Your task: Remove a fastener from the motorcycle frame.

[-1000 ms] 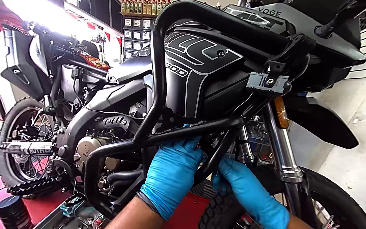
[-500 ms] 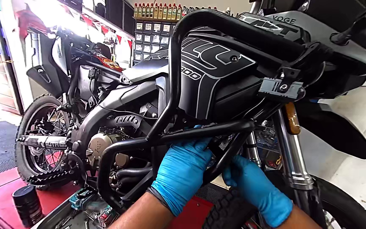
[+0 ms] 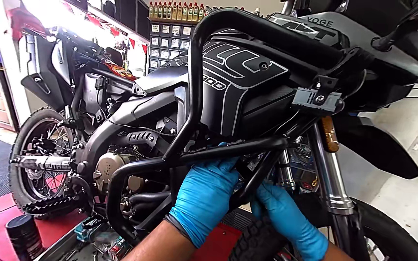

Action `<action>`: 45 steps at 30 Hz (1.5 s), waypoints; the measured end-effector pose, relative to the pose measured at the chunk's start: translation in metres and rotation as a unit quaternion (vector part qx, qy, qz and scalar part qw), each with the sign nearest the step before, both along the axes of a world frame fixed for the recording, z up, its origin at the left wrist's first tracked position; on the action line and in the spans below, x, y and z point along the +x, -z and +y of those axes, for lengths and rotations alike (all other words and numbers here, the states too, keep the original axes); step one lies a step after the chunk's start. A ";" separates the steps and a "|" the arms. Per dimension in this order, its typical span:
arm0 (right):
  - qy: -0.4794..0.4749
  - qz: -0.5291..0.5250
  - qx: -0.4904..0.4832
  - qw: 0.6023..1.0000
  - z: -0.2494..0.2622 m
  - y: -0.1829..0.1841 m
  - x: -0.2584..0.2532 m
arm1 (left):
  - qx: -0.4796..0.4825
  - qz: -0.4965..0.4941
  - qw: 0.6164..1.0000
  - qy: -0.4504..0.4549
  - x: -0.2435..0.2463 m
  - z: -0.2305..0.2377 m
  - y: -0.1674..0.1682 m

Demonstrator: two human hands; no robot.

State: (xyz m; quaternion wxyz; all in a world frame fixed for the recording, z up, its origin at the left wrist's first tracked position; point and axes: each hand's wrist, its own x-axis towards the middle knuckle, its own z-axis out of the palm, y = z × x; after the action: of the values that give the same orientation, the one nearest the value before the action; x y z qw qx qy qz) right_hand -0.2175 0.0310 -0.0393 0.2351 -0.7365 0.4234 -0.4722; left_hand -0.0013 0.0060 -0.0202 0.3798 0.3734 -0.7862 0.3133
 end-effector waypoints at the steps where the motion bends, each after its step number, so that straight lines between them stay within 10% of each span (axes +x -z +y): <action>1: -0.044 -0.080 0.097 0.991 0.005 -0.003 0.006 | 0.002 0.000 1.000 0.002 0.000 0.000 0.000; 3: -0.070 -0.124 0.135 0.980 0.009 -0.002 0.008 | 0.004 -0.003 1.000 0.001 0.000 0.001 0.001; 5: 0.026 0.033 -0.039 0.998 0.006 0.005 -0.003 | 0.007 -0.005 1.000 0.005 0.000 0.001 0.001; 8: 0.172 0.278 -0.380 0.865 -0.007 0.013 -0.024 | 0.003 -0.003 1.000 0.006 0.000 0.000 0.002; 12: 0.191 0.350 -0.505 0.765 -0.012 0.006 -0.029 | 0.000 -0.003 1.000 0.011 0.000 0.000 0.001; 16: 0.161 0.253 -0.439 0.847 -0.016 0.003 -0.020 | -0.004 -0.004 1.000 0.002 0.000 -0.001 0.001; 19: 0.076 0.012 -0.138 0.987 -0.008 -0.002 0.002 | -0.005 -0.003 1.000 -0.002 0.000 0.000 0.001; 23: -0.029 -0.253 0.192 0.948 -0.005 -0.014 0.014 | -0.001 -0.002 1.000 -0.008 -0.001 0.001 0.001; 27: 0.151 0.075 -0.096 0.981 -0.010 0.001 -0.009 | -0.006 -0.005 1.000 -0.013 -0.001 0.000 0.001; 31: 0.219 0.320 -0.434 0.813 -0.024 0.005 -0.028 | -0.012 -0.007 1.000 -0.004 0.000 -0.001 0.002; 34: 0.169 0.257 -0.382 0.872 -0.022 0.007 -0.022 | -0.007 -0.003 1.000 0.001 -0.001 0.000 0.002; 37: 0.032 0.005 -0.015 0.999 0.000 0.001 0.001 | -0.006 0.000 1.000 0.000 0.000 0.000 0.002; 40: -0.081 -0.197 0.200 0.956 0.010 -0.008 0.011 | 0.002 -0.006 1.000 -0.004 -0.001 0.001 0.002; 42: -0.058 -0.121 0.143 0.981 0.012 -0.008 0.007 | 0.004 -0.006 1.000 -0.007 -0.002 0.002 0.001; 45: 0.099 0.162 -0.190 0.963 0.004 0.007 -0.011 | -0.011 0.000 1.000 -0.008 -0.002 0.001 0.002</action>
State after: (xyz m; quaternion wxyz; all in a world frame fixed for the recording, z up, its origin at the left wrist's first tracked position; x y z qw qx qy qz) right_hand -0.2283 0.0354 -0.0468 -0.0286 -0.7888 0.4290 -0.4392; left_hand -0.0030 0.0071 -0.0218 0.3813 0.3755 -0.7797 0.3251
